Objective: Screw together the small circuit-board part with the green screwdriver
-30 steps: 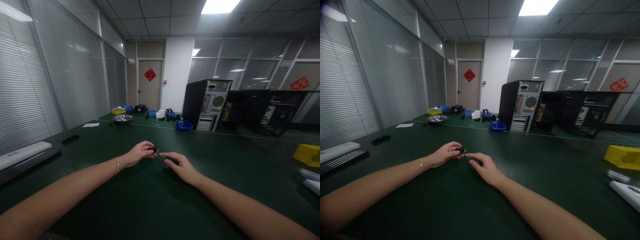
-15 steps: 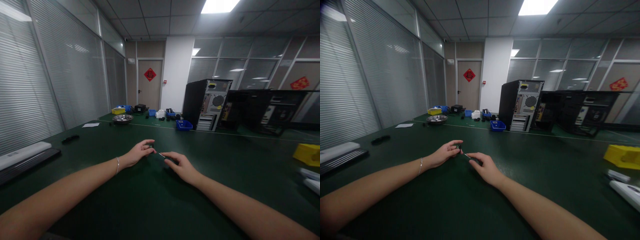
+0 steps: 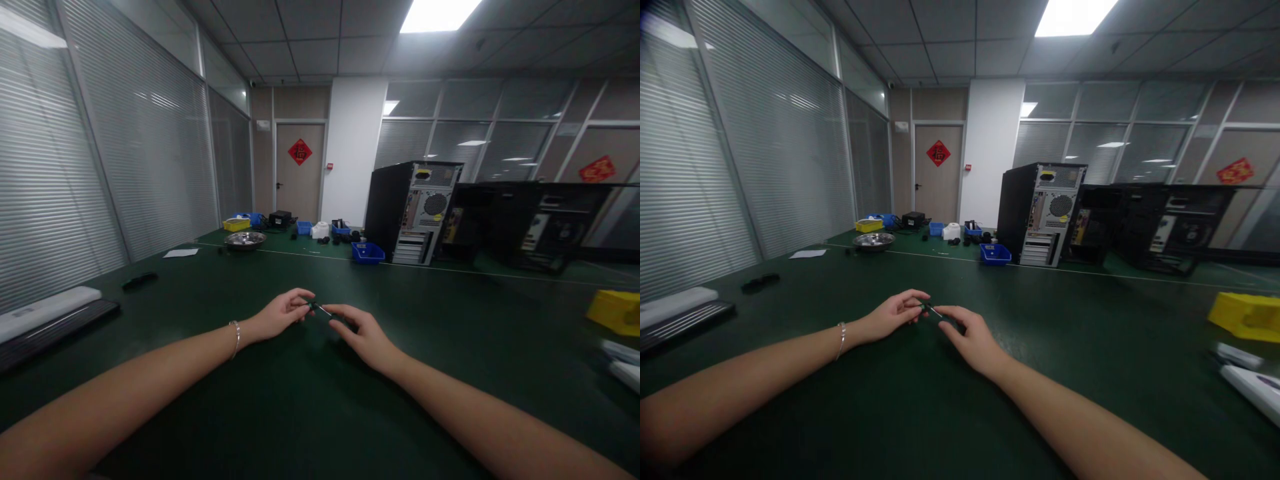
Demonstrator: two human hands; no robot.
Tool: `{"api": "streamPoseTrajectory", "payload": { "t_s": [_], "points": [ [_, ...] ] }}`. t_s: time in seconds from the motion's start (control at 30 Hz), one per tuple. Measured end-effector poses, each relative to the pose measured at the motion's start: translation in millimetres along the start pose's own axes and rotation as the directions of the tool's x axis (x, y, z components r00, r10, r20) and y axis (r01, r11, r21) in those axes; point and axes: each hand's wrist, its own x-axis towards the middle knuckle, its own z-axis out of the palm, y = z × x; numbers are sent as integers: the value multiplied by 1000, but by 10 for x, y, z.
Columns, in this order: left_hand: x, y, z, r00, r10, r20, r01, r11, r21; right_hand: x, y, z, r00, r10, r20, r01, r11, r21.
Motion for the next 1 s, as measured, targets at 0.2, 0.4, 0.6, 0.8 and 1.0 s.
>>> {"api": "streamPoseTrajectory", "payload": {
  "t_s": [0.2,0.4,0.6,0.8,1.0],
  "points": [
    [-21,67,31,999,45,3,-45,992,120,-8,-23,-8,999,41,12,-41,999,-14],
    [-33,93,5,1000,8,-19,-5,988,156,2,7,6,999,40,6,-39,998,-51],
    [-37,92,4,1000,-11,25,8,995,102,-4,-6,-8,999,45,21,-45,998,-35],
    [-26,104,8,998,-55,44,53,997,47,5,-9,-9,999,29,39,-27,998,-50],
    [-8,57,-11,993,-66,93,69,997,-27,-4,-82,-40,997,13,77,-12,1000,-11]
  ]
}}
